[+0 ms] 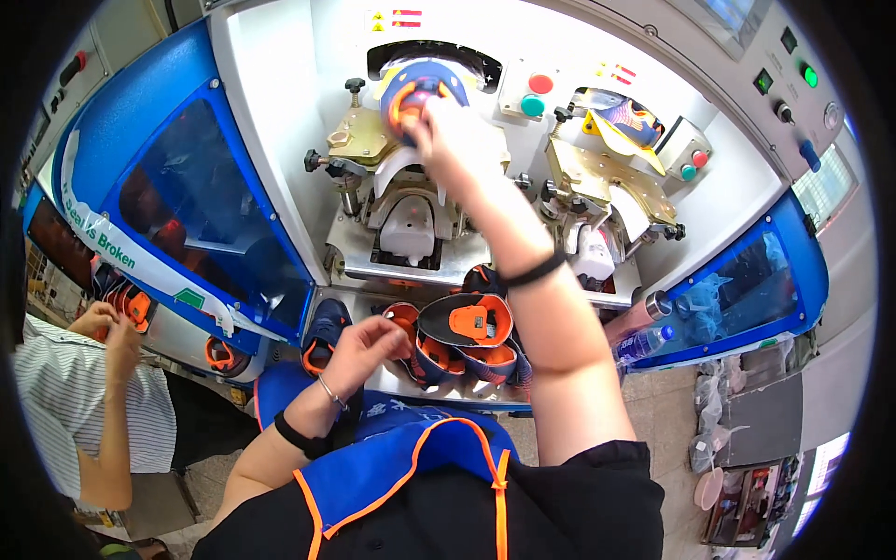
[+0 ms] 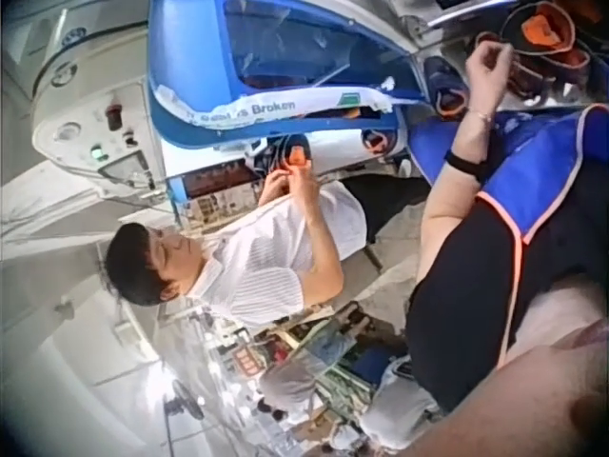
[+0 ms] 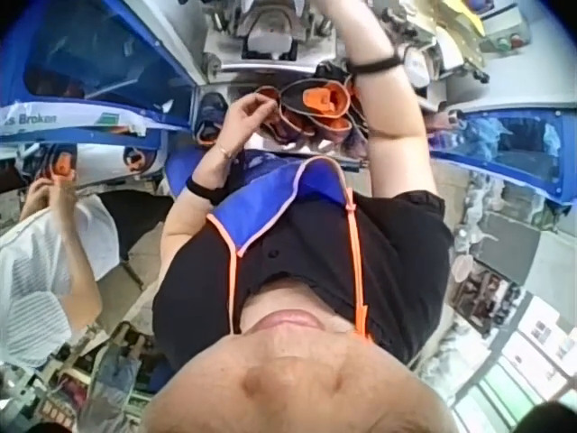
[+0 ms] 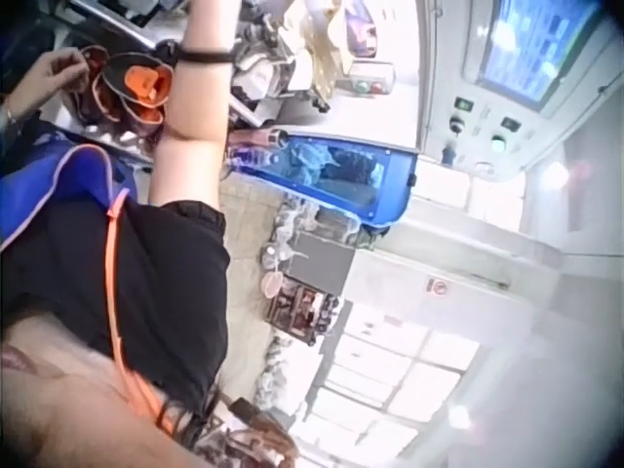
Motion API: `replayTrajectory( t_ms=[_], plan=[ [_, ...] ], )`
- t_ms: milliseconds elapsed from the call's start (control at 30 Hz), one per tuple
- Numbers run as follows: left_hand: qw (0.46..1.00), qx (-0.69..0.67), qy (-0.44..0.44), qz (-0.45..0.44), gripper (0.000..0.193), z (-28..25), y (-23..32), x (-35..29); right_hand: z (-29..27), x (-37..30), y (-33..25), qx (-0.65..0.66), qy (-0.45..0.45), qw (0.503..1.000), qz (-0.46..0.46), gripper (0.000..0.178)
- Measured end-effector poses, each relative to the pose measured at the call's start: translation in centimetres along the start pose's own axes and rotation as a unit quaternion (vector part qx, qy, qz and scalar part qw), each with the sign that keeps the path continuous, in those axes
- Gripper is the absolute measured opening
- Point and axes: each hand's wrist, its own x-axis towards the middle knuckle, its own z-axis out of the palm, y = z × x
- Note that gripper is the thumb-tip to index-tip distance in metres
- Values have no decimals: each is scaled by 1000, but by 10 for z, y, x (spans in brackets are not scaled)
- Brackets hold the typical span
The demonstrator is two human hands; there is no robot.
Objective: Operating an industrial shoe lasting or molding machine to shape the uppers and then transporting finished uppers to a sorting table.
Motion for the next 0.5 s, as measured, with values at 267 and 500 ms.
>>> replayTrajectory(
  t_ms=[267, 500],
  plan=[
    [961, -276, -25, -9, 48, -5, 11, 32, 2, -194, -96, 67, -52, 993, 76, 27],
    [949, -313, -1, -42, 42, -18, 6, 80, 10, -155, -77, 0, 0, 1000, 20, 53]
  ],
)
